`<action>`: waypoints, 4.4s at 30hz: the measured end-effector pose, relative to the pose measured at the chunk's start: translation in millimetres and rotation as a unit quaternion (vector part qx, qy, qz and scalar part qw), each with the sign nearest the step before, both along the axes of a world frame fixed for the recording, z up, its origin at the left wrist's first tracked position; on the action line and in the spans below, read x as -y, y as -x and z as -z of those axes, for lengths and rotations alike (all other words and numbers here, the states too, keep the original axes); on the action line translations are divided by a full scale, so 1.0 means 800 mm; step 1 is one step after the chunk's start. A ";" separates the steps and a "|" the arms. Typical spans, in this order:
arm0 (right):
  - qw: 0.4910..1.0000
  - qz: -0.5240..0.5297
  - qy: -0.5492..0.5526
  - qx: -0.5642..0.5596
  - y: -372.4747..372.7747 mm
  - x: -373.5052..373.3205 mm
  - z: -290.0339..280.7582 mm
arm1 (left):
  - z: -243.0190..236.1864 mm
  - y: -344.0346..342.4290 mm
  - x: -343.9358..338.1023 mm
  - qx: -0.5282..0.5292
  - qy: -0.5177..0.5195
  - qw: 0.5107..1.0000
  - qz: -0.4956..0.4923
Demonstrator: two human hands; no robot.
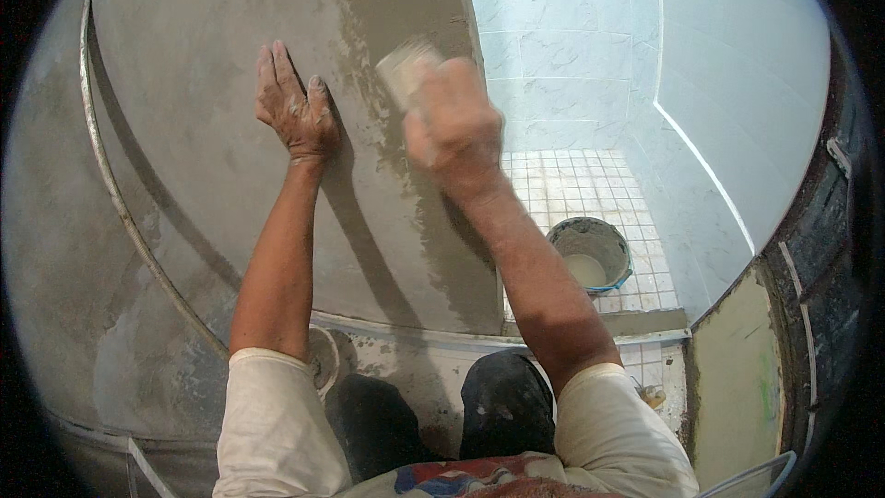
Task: The person applies plaster to a wall using a trowel, smoothing the surface in repeated strokes. The person occasionally dips the trowel into a bucket to retrieve more plaster and continues working on the same wall section.
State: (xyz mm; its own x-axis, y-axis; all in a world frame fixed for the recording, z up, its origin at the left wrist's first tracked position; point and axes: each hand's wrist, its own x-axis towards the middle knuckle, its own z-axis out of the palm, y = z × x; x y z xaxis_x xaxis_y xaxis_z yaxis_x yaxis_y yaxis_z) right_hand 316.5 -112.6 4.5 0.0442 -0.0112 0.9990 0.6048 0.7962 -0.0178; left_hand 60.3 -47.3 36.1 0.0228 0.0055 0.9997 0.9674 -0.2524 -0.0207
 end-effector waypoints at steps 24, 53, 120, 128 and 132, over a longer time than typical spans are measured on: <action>0.983 0.071 -0.035 0.166 -0.069 -0.005 -0.021 | 0.002 0.008 -0.011 -0.015 -0.022 1.000 -0.007; 0.897 0.140 -0.244 0.342 -0.089 -0.027 -0.102 | -0.001 0.011 -0.007 -0.012 -0.057 0.998 -0.013; 0.925 0.152 -0.228 0.262 -0.119 -0.035 -0.108 | 0.003 -0.006 0.008 0.012 -0.016 0.999 -0.029; 0.942 0.074 -0.067 0.322 -0.108 -0.016 0.041 | 0.007 -0.008 0.006 0.020 0.019 0.998 -0.053; 0.910 0.001 0.086 0.406 -0.098 0.022 0.159 | 0.006 -0.010 0.011 0.035 0.017 0.999 -0.034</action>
